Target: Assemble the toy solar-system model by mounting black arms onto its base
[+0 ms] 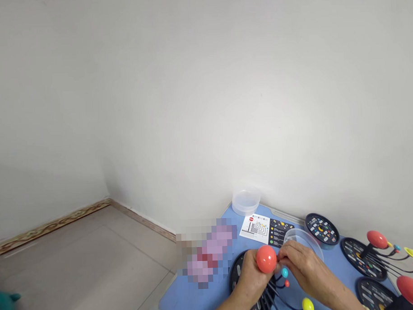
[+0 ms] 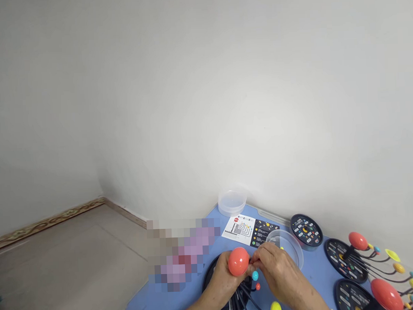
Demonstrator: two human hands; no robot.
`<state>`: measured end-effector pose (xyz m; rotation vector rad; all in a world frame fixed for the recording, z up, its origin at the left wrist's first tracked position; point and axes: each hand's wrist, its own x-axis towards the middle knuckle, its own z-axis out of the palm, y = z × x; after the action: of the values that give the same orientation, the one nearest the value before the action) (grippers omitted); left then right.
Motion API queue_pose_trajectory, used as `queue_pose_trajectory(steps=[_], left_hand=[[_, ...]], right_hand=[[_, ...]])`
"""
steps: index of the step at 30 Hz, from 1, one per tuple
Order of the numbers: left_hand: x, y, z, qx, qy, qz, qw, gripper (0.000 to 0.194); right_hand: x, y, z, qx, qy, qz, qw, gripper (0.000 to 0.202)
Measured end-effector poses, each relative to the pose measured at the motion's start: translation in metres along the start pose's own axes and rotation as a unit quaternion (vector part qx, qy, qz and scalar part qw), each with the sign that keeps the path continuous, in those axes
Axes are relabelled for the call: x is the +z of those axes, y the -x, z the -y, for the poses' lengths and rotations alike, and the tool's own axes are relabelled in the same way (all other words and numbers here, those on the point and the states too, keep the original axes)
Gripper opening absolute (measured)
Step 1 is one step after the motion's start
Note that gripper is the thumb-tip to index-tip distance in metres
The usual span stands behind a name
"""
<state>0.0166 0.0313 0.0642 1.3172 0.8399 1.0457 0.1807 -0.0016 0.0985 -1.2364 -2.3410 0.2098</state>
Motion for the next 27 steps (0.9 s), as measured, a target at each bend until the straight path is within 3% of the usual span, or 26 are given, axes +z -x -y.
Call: queue_pose_trajectory(steps=[9,16,21,27], left_hand=[[0.001,-0.001,0.001,0.006,-0.012,-0.025,1.0,0.036],[-0.004,-0.006,0.004,-0.001,-0.03,-0.029,0.999,0.033],[-0.006,-0.004,0.003,-0.007,-0.015,0.002,1.0,0.024],[-0.005,-0.002,0.0,-0.007,-0.019,-0.009,1.0,0.032]], right_hand=[[0.009,-0.003,0.004,0.043,0.038,-0.019,0.998,0.023],[0.009,-0.005,0.003,0.017,-0.019,-0.061,0.998,0.022],[0.005,-0.004,0.002,0.008,-0.066,-0.069,0.995,0.017],[0.011,-0.005,0.002,0.011,-0.063,-0.083,0.994,0.024]])
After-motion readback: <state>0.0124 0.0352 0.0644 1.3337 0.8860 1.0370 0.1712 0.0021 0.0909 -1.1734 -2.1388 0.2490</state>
